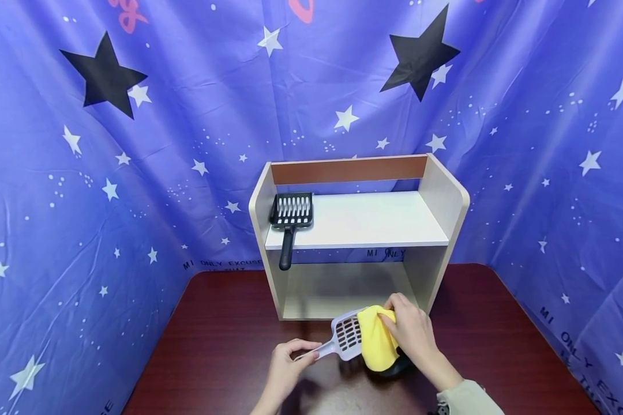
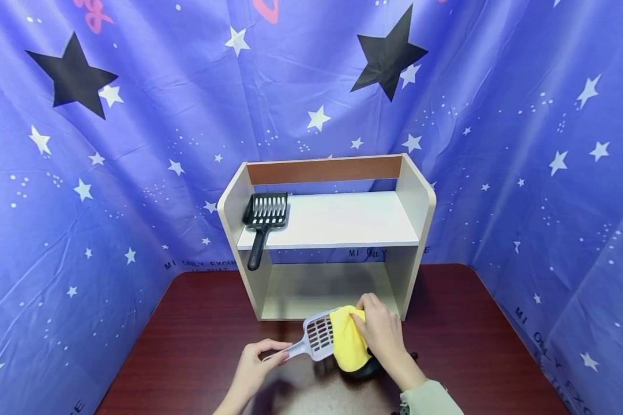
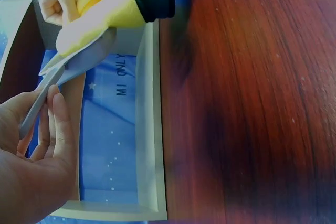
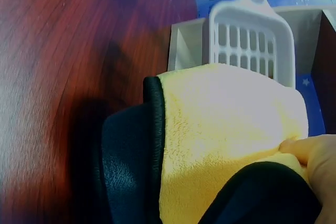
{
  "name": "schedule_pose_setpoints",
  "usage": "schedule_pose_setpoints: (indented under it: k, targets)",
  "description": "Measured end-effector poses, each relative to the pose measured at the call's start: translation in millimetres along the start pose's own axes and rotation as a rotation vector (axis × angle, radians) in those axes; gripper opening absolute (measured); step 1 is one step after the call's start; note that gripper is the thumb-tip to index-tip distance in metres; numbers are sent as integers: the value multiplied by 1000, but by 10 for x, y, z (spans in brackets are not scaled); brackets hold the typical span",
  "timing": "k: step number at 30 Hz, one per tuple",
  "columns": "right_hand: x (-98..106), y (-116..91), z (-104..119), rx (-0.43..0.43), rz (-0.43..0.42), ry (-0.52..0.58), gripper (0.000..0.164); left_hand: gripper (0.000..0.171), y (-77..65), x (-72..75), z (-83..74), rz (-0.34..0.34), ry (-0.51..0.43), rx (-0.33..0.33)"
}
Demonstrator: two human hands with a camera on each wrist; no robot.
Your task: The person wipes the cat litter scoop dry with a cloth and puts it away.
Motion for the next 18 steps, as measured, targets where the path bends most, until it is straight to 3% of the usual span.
schedule_pose_setpoints:
  k: [4,9,12,18]
  targets:
    - [29,2,-35,41,-15,21,30,17,-27,44,-130,-2,-12,20]
    - [59,-5,74,143,-33,101,28,17,-30,46,-305,-23,-15,25]
    - [58,-6,182,172,-31,133,28,17,9,-11,-228,-31,-19,23]
    - [-5,-25,327,136,-24,108,28,15,66,-153,-79,-31,13,-1]
Point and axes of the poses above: each hand's wrist, its own y-axis towards the middle knuckle, its own x-axis out of the back of the hand, z = x × y, the point moved 1 cm from there along y, towards the middle knuckle, and after that the axes turned 3 degrees about -x, right-handed, at the moved point
